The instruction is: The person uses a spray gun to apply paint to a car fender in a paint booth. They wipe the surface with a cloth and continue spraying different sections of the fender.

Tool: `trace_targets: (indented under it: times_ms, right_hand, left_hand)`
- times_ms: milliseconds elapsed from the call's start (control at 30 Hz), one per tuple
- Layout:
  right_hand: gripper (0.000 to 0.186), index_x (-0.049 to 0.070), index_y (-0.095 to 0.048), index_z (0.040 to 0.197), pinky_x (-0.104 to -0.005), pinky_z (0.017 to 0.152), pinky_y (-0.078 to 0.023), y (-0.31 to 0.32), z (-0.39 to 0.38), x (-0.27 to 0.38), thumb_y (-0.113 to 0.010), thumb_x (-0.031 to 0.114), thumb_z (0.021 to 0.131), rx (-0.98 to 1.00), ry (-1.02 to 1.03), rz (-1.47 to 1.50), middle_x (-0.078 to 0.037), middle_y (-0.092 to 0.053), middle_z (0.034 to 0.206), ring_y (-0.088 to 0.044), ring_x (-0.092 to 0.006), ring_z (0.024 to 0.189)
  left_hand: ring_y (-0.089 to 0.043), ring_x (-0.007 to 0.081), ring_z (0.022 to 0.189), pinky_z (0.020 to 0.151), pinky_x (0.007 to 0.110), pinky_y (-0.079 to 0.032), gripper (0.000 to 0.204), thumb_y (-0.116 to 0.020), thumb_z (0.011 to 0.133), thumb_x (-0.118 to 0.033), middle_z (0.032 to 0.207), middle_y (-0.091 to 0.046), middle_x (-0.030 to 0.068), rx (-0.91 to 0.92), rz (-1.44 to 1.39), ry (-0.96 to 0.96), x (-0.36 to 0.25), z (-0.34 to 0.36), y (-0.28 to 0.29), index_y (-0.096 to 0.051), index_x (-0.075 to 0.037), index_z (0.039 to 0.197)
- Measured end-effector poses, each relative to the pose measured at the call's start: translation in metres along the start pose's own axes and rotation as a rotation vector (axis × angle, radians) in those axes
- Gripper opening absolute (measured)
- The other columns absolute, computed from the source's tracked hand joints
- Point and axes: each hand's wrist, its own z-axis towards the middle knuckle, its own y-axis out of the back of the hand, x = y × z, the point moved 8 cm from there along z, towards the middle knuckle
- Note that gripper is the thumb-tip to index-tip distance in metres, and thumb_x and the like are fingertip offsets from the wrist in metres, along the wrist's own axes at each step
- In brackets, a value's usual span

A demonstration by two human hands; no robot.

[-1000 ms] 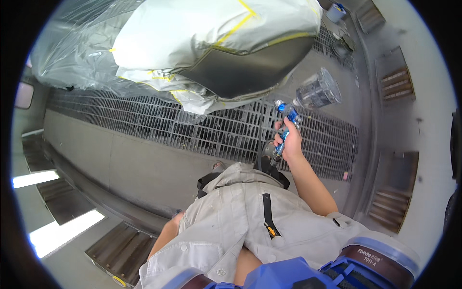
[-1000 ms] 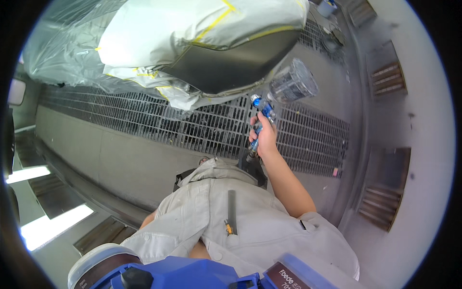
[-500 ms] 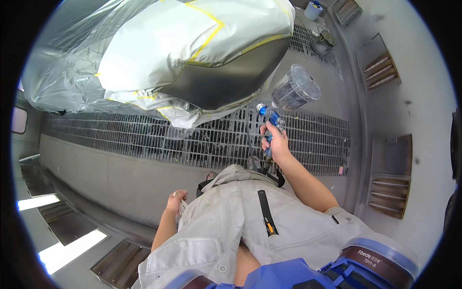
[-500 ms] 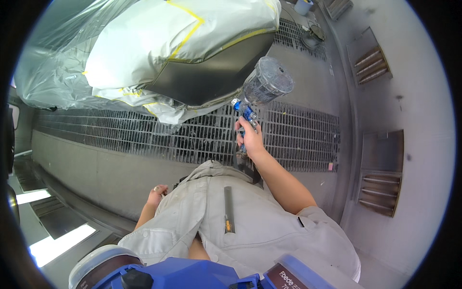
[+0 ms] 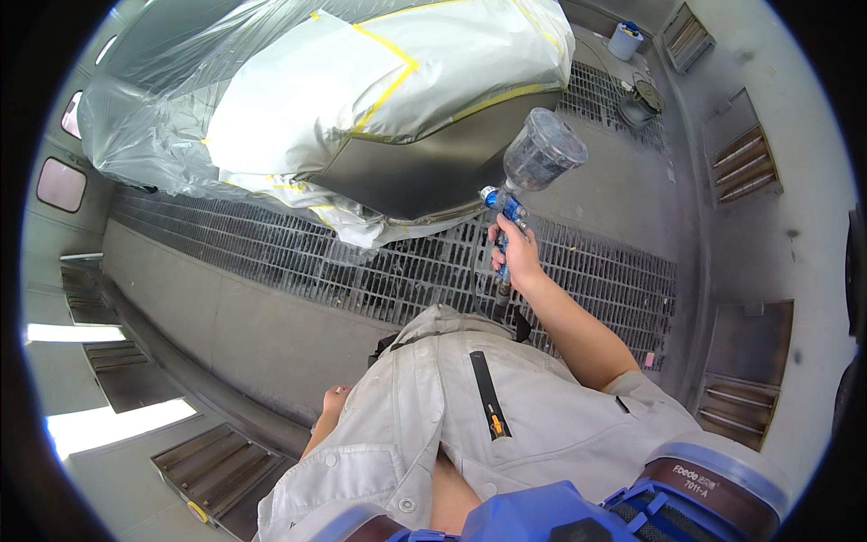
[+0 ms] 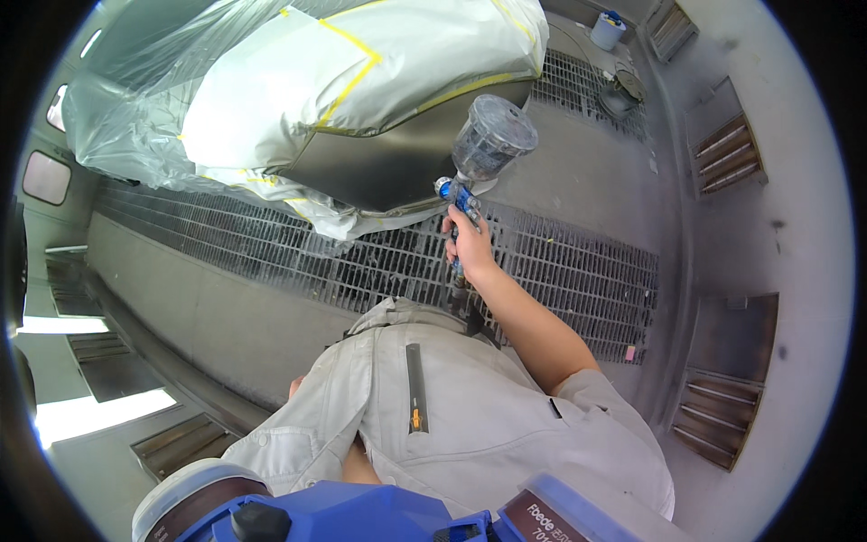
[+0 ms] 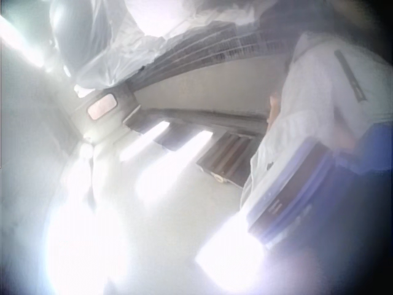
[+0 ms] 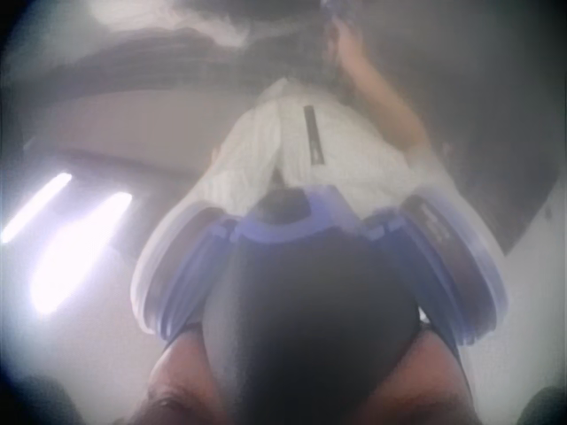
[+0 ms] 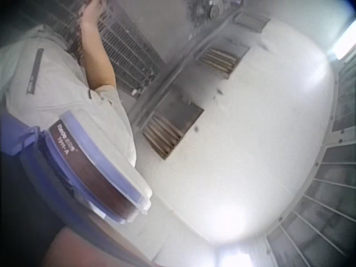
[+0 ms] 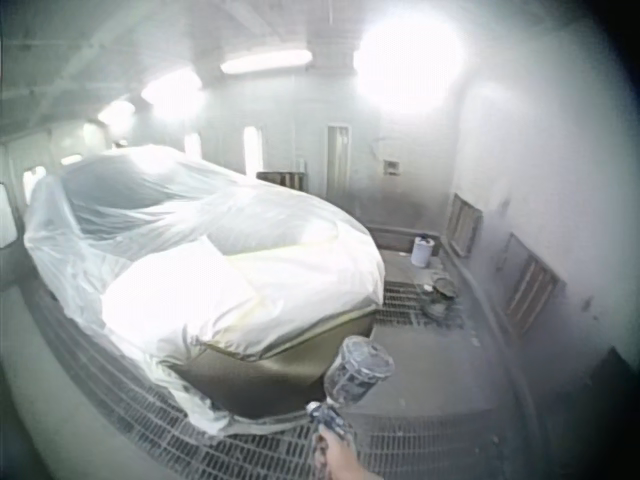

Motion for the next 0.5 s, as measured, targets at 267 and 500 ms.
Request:
trace_targets:
  times_ms: [267, 500]
  right_hand:
    - [0.032, 0.007, -0.060, 0.092, -0.0318, 0.050, -0.041, 0.038, -0.005, 0.011, -0.064, 0.036, 0.107, 0.077, 0.011, -0.012, -0.003, -0.061, 0.090, -0.047, -0.0121, 0.051]
    - [0.031, 0.007, -0.061, 0.093, -0.0329, 0.050, -0.042, 0.074, -0.028, 0.018, -0.062, 0.034, 0.108, 0.031, 0.025, 0.047, -0.003, -0.062, 0.090, -0.047, -0.0129, 0.050]
  left_hand:
    - [-0.075, 0.0209, 0.080, 0.077, 0.039, -0.059, 0.036, -0.081, 0.090, -0.035, 0.089, -0.080, 0.0101, -0.053, 0.082, 0.027, -0.115, -0.085, -0.050, -0.079, -0.002, 0.104]
    - [-0.075, 0.0193, 0.081, 0.077, 0.037, -0.059, 0.032, -0.080, 0.091, -0.035, 0.088, -0.080, 0.0113, 0.048, 0.129, 0.001, -0.114, -0.128, -0.093, -0.079, -0.005, 0.103]
